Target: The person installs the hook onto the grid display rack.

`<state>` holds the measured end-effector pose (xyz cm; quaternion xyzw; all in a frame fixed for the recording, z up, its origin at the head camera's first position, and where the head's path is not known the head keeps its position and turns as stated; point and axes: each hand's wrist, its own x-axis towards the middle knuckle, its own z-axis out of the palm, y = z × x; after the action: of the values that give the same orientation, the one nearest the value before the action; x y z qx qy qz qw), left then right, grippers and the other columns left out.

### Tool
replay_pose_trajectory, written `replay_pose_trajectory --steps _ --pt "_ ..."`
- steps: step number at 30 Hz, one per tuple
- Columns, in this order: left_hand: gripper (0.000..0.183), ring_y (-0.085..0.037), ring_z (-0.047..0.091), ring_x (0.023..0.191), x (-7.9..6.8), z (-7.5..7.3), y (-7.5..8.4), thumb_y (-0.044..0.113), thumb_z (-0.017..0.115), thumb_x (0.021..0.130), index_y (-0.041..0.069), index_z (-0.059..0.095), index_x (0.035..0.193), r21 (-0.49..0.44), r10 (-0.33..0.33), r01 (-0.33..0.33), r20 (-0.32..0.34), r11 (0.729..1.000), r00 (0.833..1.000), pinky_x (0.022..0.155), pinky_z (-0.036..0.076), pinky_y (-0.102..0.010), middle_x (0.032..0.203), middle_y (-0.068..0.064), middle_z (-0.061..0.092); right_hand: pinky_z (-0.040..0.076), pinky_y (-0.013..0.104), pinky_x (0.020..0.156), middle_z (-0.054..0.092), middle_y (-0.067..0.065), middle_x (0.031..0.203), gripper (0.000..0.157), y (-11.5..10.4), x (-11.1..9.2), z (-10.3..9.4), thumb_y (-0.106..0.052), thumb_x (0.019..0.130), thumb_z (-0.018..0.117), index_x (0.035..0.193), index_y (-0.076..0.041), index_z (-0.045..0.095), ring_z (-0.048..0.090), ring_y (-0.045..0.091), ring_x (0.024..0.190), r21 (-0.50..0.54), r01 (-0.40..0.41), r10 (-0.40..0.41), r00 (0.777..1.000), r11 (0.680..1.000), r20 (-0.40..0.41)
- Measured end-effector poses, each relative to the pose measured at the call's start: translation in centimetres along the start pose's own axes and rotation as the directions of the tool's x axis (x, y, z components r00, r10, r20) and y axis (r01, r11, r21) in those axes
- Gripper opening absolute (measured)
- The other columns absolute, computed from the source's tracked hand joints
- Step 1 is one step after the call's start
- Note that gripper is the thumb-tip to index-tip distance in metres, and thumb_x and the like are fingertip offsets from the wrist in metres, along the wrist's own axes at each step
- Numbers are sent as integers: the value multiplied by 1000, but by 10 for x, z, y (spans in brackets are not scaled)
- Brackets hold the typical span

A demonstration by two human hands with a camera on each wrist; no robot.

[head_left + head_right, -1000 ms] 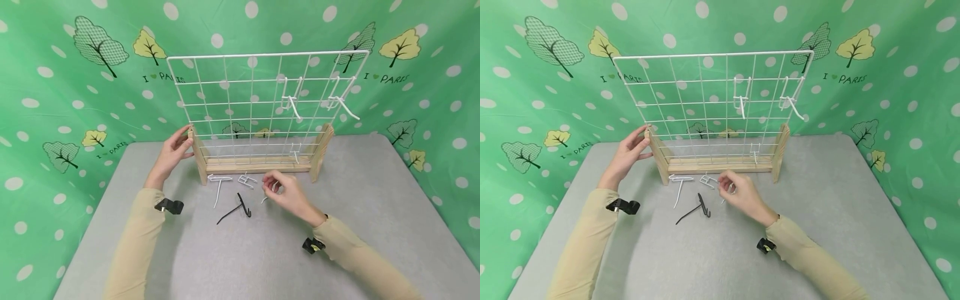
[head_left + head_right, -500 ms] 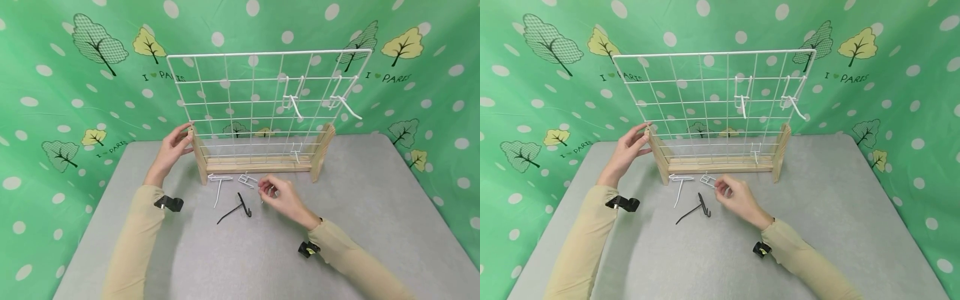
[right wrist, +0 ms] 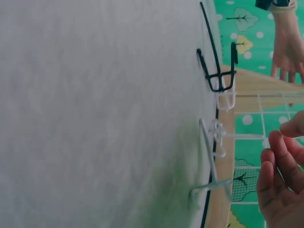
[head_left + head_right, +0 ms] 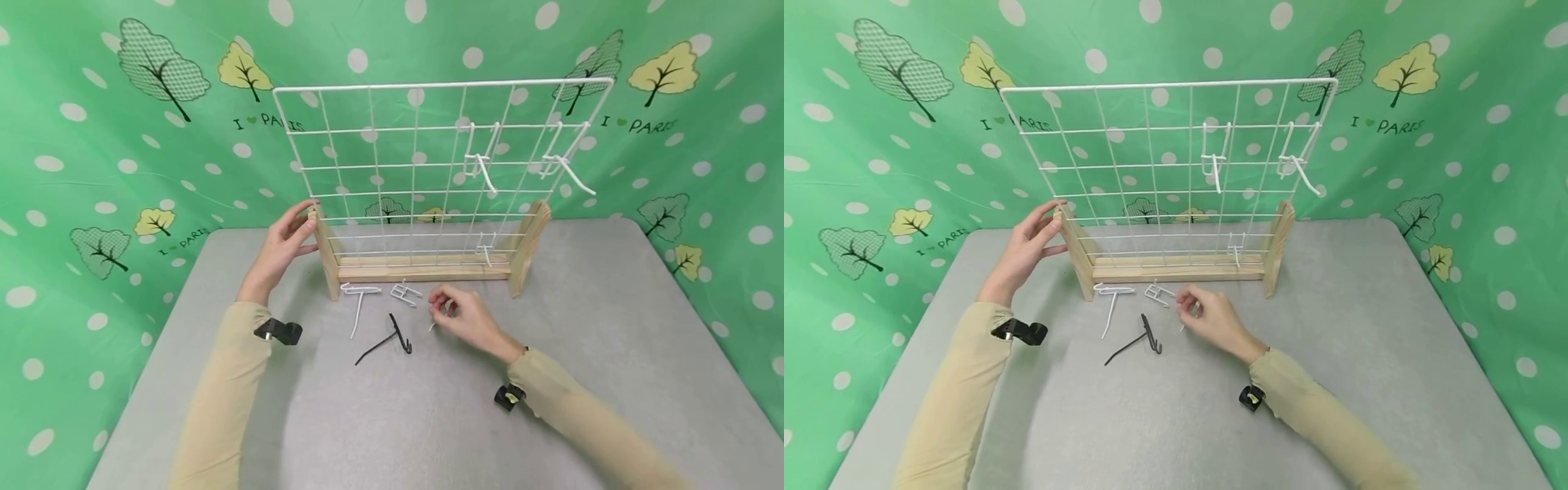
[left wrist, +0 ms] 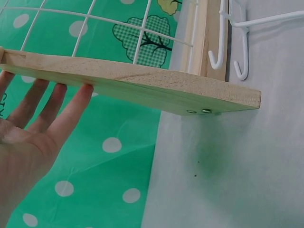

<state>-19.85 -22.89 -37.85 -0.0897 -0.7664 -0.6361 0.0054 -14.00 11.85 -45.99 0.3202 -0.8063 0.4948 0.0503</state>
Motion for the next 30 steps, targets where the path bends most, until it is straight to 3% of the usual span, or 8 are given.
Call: replay_pose_trajectory --steps 7,16,22,30 --pt "51 -33 41 131 0 -1 -2 29 51 102 18 38 150 7 -12 12 4 1000 1000 92 53 -47 144 -19 42 58 33 64 67 12 82 13 11 4 -6 8 81 67 93 6 62 62 19 74 14 -29 28 998 999 62" --pt "51 -33 40 131 1 -1 -5 28 50 102 18 35 151 -5 -15 15 7 1000 1000 93 52 -47 145 -20 41 55 37 83 67 3 91 20 25 7 -8 5 78 73 97 2 66 61 19 86 -43 -3 12 982 999 190" --pt "53 -33 38 133 1 0 -5 26 48 103 17 32 152 1 -9 9 15 1000 1000 94 51 -48 146 -21 38 53 38 85 67 2 94 24 32 5 -12 -1 75 76 98 -4 69 61 21 89 -131 55 -16 961 990 275" --pt "54 -34 38 132 2 -2 -3 27 48 103 17 31 153 10 -11 11 18 1000 1000 94 52 -46 147 -20 37 52 38 83 67 -1 92 26 34 4 -20 -5 75 79 99 -5 70 60 18 88 -159 -8 62 940 987 336"
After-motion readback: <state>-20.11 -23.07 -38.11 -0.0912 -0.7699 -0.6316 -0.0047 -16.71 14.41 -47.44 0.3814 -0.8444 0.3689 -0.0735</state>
